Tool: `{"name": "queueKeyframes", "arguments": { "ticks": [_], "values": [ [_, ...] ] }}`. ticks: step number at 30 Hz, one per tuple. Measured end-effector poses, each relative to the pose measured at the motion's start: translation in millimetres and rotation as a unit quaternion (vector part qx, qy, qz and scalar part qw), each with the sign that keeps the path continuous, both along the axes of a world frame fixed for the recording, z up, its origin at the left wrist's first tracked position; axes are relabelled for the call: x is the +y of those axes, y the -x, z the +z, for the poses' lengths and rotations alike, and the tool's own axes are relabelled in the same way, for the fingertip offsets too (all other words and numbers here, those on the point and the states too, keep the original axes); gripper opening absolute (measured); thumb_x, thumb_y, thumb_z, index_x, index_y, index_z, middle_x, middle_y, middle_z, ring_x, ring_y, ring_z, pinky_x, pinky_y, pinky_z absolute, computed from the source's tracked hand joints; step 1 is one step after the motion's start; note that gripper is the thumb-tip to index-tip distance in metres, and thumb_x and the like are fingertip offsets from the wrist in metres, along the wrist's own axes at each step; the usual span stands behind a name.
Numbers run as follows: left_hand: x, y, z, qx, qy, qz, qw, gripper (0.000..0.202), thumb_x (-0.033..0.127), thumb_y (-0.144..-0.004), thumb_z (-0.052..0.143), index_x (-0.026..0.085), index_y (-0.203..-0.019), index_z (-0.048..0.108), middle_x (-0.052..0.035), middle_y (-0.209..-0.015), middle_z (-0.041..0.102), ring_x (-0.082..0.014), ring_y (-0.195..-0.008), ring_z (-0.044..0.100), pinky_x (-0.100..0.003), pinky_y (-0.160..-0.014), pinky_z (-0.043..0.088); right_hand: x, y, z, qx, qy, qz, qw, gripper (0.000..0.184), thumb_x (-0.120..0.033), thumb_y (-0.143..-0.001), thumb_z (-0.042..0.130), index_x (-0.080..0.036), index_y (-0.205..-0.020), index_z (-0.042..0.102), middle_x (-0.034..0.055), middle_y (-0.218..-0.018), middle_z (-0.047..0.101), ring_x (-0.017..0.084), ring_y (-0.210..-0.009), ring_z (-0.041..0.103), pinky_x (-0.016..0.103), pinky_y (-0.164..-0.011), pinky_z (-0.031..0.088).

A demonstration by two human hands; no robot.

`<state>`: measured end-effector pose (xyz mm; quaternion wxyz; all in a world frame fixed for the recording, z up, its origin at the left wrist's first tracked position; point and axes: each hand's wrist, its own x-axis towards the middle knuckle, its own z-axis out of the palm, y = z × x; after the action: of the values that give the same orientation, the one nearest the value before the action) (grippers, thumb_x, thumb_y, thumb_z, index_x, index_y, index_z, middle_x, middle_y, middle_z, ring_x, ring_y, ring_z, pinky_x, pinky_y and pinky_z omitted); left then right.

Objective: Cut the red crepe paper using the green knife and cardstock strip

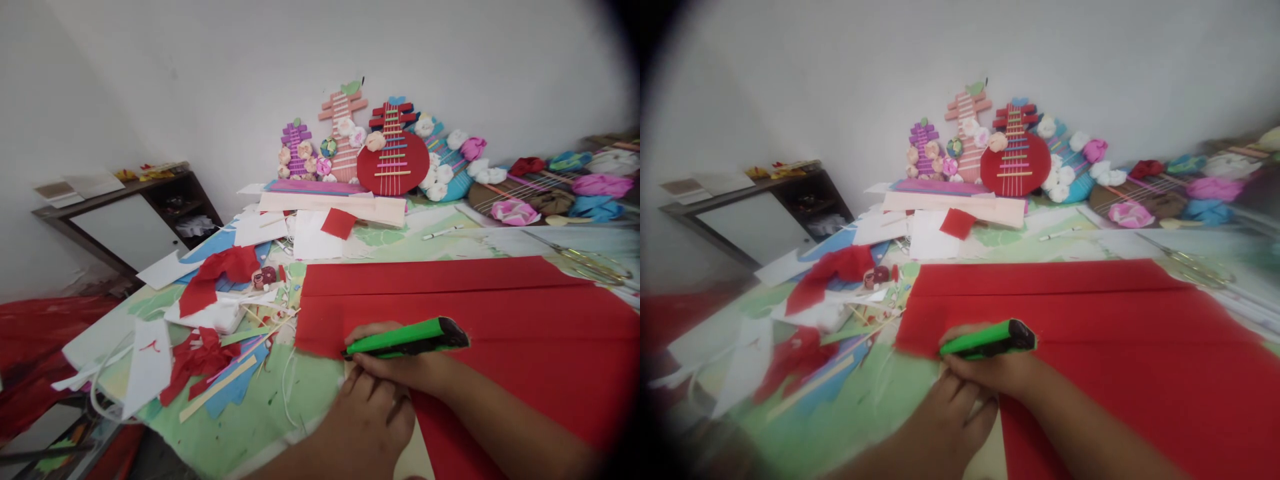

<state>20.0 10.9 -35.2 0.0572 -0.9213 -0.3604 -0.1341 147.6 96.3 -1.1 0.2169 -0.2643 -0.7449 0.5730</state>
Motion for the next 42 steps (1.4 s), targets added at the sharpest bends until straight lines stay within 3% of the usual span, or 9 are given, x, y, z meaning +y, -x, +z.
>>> {"name": "queueKeyframes", "arguments": {
  "ticks": [6, 12, 20, 29, 42],
  "values": [
    [0.4, -1.0, -1.4, 0.003, -0.01, -0.004, 1.0, 0.052, 0.053, -0.082, 0.033, 0.013, -0.112, 0.046, -0.0104, -0.106, 0.049, -0.0277, -0.098, 0.042, -0.046, -0.097, 0.017, 1.4, -0.7, -2.7, 0.021, 0.01, 0.01, 1.0, 0.016, -0.028, -0.077, 0.054, -0.019, -0.089, 0.06, 0.0027, -0.084, 0.06, 0.015, -0.077, 0.058, 0.025, -0.069, 0.048],
    [1.0, -0.5, -0.7, -0.007, -0.018, 0.001, 1.0, 0.061, 0.062, -0.076, 0.033, 0.014, -0.109, 0.049, -0.0105, -0.106, 0.049, -0.0288, -0.099, 0.041, -0.044, -0.097, 0.018, 1.9, -3.3, -5.9, 0.062, 0.055, -0.007, 0.997, 0.017, -0.028, -0.076, 0.057, -0.019, -0.091, 0.059, 0.0031, -0.086, 0.061, 0.016, -0.081, 0.059, 0.028, -0.072, 0.049],
    [0.2, -1.1, 0.2, -0.011, -0.033, 0.011, 0.999, 0.064, 0.065, -0.074, 0.032, 0.015, -0.109, 0.049, -0.0102, -0.105, 0.048, -0.0287, -0.1, 0.04, -0.043, -0.098, 0.015, 3.8, -3.9, -5.1, 0.05, 0.029, 0.004, 0.998, 0.017, -0.029, -0.076, 0.057, -0.02, -0.09, 0.061, 0.0026, -0.087, 0.061, 0.015, -0.081, 0.059, 0.027, -0.073, 0.049],
    [-0.5, -0.1, 5.4, -0.001, -0.017, 0.004, 1.0, 0.062, 0.064, -0.075, 0.033, 0.014, -0.11, 0.049, -0.0105, -0.107, 0.048, -0.0288, -0.101, 0.038, -0.044, -0.095, 0.019, 3.5, -2.2, -2.5, 0.032, 0.019, 0.01, 0.999, 0.018, -0.03, -0.076, 0.057, -0.019, -0.09, 0.06, 0.0022, -0.086, 0.061, 0.014, -0.081, 0.059, 0.026, -0.072, 0.048],
    [-0.6, -0.6, 1.6, 0.015, 0.004, 0.004, 1.0, 0.061, 0.06, -0.076, 0.036, 0.013, -0.114, 0.045, -0.0107, -0.109, 0.048, -0.0272, -0.096, 0.042, -0.043, -0.094, 0.022, 4.4, -0.1, 2.1, 0.001, 0.006, 0.02, 1.0, 0.018, -0.031, -0.077, 0.054, -0.019, -0.091, 0.06, 0.0022, -0.086, 0.061, 0.015, -0.08, 0.058, 0.026, -0.072, 0.048]
  ]
}}
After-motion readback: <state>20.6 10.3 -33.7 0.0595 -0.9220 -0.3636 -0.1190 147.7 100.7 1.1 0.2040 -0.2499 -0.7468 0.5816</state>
